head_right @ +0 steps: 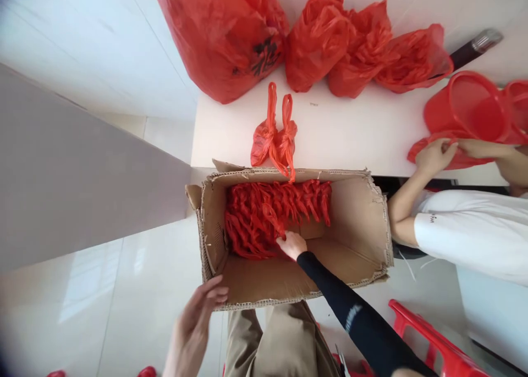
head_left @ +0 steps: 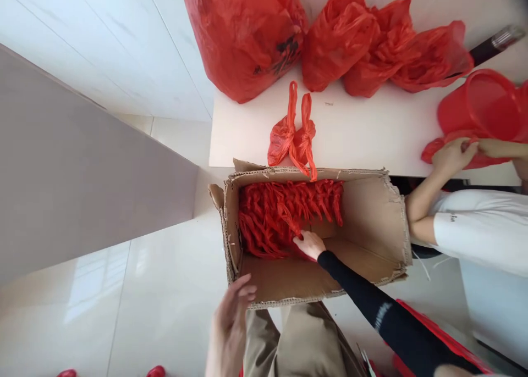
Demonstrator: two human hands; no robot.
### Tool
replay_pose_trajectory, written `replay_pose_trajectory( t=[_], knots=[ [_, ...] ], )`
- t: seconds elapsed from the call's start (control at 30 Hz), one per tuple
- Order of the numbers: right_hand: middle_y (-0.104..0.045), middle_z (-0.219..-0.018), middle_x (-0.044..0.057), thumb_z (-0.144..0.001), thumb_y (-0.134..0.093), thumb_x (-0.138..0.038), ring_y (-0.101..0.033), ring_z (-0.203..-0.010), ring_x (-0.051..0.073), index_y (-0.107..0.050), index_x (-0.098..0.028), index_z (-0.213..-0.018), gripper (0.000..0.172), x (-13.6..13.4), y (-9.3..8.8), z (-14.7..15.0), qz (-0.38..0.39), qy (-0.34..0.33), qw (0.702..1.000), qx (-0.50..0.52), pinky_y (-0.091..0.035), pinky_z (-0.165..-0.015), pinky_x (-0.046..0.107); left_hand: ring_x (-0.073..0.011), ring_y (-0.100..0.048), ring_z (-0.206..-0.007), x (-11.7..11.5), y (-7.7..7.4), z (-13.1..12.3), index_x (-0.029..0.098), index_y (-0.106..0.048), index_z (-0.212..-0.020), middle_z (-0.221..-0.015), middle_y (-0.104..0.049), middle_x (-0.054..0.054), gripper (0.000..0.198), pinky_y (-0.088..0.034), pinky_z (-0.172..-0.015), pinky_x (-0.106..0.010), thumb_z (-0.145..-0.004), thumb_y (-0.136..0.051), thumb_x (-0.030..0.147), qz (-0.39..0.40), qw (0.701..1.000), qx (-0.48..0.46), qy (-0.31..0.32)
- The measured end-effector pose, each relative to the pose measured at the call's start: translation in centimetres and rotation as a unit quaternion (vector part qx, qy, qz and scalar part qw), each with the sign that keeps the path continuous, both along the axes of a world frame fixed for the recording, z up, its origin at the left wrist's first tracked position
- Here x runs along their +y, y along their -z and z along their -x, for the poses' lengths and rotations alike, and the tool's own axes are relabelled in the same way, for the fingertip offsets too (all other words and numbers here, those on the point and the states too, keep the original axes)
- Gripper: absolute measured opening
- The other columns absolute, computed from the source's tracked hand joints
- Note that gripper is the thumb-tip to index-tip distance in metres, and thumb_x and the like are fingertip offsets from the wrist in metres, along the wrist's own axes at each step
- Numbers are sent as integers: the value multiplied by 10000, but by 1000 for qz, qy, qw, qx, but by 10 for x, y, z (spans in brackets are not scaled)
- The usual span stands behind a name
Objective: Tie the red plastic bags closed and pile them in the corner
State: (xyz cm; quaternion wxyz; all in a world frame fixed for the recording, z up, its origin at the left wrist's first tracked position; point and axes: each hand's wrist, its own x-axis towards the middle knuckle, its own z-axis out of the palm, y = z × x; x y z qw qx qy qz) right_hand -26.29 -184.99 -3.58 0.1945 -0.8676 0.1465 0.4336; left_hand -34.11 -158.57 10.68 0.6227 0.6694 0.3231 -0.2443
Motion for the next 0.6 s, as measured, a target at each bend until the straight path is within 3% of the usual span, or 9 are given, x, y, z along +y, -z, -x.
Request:
replay_pose_trajectory(
  t=[0.1,0.17,0.23,0.3,0.37,0.43,0.5,0.6],
  knots=[
    [-701,-1003,81,-1017,-503,-332,-674,-983,220,-647,-148,-1042,235,25,-52,13,-84,0,994,-74,-516,-917,409,-259,-704,-869,-54,13,-33,154,-715,-1087,-947,-750,-114,562,-566,-798,-362,-827,-627,644,16,1000,-7,19],
    [-703,-1029,101,-1006,-480,-287,-665,-1013,228,-635,-156,-1067,212,45,-85,23,-155,-2,982,-112,-493,-930,375,-257,-691,-890,-75,23,-43,153,-706,-1066,-941,-740,-100,492,-548,-807,-355,-833,-655,584,4,1000,-7,15],
    [-701,-1113,73,-922,-615,-270,-655,-1055,210,-634,-196,-1118,210,58,-107,28,-238,-12,963,-126,-490,-937,319,-239,-667,-877,-81,28,-49,155,-673,-1067,-926,-718,-73,430,-526,-807,-340,-861,-643,532,-29,999,-14,-9],
    [-713,-1105,22,-913,-643,-291,-674,-1013,169,-648,-237,-1123,217,57,-110,25,-292,-9,949,-117,-515,-886,262,-221,-636,-870,-74,26,-51,161,-637,-1081,-941,-696,-56,397,-503,-801,-323,-902,-589,512,-74,996,-23,-42],
    [-730,-997,8,-1011,-499,-305,-696,-913,136,-653,-224,-1115,203,46,-92,13,-287,16,953,-94,-539,-822,248,-208,-611,-854,-63,16,-52,167,-624,-1086,-948,-686,-46,398,-489,-763,-298,-921,-556,522,-105,992,-28,-60],
    [-721,-929,28,-1059,-391,-270,-697,-873,142,-642,-171,-1123,277,31,-55,-3,-227,48,971,-64,-558,-823,298,-196,-591,-809,-53,2,-51,168,-635,-1057,-888,-674,-29,417,-482,-703,-269,-902,-587,551,-111,991,-24,-65],
    [-702,-1039,56,-1001,-570,-327,-685,-933,184,-649,-151,-1110,222,23,-12,-20,-156,57,986,-22,-570,-857,390,-190,-587,-799,-48,-11,-49,171,-651,-1032,-839,-659,-13,436,-484,-676,-244,-870,-633,575,-105,991,-9,-81],
    [-652,-1207,84,-958,-646,-357,-660,-1031,219,-631,-169,-1194,302,24,38,-33,-76,50,995,28,-570,-890,436,-202,-610,-873,-47,-22,-47,182,-667,-1075,-859,-675,-12,476,-503,-711,-227,-825,-690,586,-100,988,31,-109]
  ],
)
